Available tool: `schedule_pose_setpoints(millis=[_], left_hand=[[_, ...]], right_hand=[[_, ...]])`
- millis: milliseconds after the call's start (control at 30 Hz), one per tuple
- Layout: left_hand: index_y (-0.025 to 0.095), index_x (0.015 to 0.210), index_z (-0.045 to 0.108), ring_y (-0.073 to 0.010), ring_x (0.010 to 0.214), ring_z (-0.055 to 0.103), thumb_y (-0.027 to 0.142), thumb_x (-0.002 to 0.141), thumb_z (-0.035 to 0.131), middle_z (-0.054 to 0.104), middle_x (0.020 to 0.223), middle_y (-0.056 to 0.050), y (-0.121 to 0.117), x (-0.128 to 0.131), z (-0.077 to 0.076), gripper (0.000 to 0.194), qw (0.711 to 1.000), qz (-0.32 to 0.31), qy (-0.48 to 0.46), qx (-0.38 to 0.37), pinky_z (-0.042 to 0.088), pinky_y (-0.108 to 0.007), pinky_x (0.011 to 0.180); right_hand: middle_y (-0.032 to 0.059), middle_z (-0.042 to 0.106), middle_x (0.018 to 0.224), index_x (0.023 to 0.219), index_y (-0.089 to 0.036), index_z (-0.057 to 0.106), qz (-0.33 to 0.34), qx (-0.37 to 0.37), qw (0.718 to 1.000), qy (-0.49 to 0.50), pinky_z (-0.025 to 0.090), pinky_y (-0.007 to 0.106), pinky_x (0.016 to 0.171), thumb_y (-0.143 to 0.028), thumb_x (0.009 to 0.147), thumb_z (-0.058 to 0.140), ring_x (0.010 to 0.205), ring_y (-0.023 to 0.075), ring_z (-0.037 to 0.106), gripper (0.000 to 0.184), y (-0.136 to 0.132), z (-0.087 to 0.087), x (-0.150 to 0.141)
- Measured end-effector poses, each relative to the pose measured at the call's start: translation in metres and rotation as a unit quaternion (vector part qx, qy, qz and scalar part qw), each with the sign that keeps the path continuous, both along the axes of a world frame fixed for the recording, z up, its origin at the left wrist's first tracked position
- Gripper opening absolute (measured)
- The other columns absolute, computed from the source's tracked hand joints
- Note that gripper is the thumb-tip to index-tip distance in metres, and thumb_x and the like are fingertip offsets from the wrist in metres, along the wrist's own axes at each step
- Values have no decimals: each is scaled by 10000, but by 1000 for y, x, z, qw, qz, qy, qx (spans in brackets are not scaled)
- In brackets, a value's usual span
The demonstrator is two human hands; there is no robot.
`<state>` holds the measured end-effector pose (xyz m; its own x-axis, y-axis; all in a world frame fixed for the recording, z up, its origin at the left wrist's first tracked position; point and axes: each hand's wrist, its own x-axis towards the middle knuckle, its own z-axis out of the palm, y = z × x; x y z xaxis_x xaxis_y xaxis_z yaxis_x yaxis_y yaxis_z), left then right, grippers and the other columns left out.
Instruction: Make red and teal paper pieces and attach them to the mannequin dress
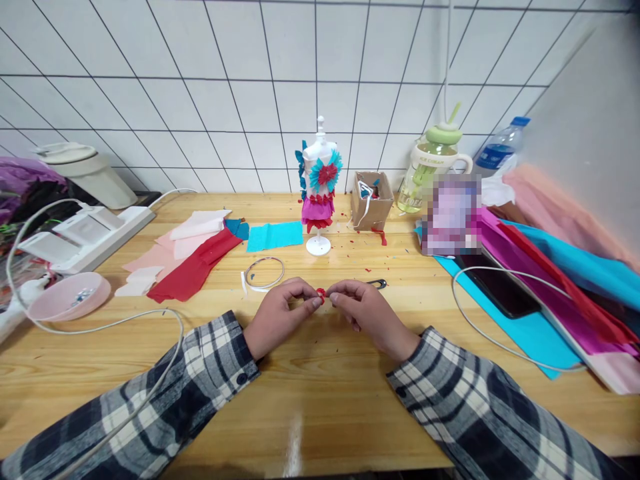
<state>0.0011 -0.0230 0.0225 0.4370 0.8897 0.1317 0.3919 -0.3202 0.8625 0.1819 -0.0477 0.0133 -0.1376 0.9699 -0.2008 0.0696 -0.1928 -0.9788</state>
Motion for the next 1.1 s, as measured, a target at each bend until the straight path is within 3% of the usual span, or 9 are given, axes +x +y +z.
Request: schedule_pose_setpoints(millis=[167,400,700,1100], left_hand=[[170,718,637,-168,775,600,338,815,607,661,787,-39,1,0,-1,196,1000,-9,11,5,465,-286,745],[168,736,639,-169,781,600,329,821,597,654,787,-37,0,-1,-1,186,999,-23,22,13,460,-290,755],[172,725,631,-167,775,582,326,827,582,646,778,-35,1,-2,0,191,999,-28,38,24,452,-288,744],[191,808,649,-183,816,556,390,852,554,642,818,-39,5,-6,2,225,983,-77,115,118,401,-314,787]], right_hand=[[-17,600,682,812,-166,670,30,43,998,-34,322,192,426,-315,745,615,476,59,396,172,-1,-2,0],[-39,553,626,780,-161,641,40,33,998,-45,315,194,439,-264,747,582,471,58,398,123,-1,1,-1],[-2,623,724,836,-156,667,50,50,996,-62,345,200,477,-337,746,632,534,73,442,205,-1,-1,1],[-14,615,646,778,-163,692,121,62,973,-185,363,218,522,-277,750,622,560,93,483,136,5,-1,11]])
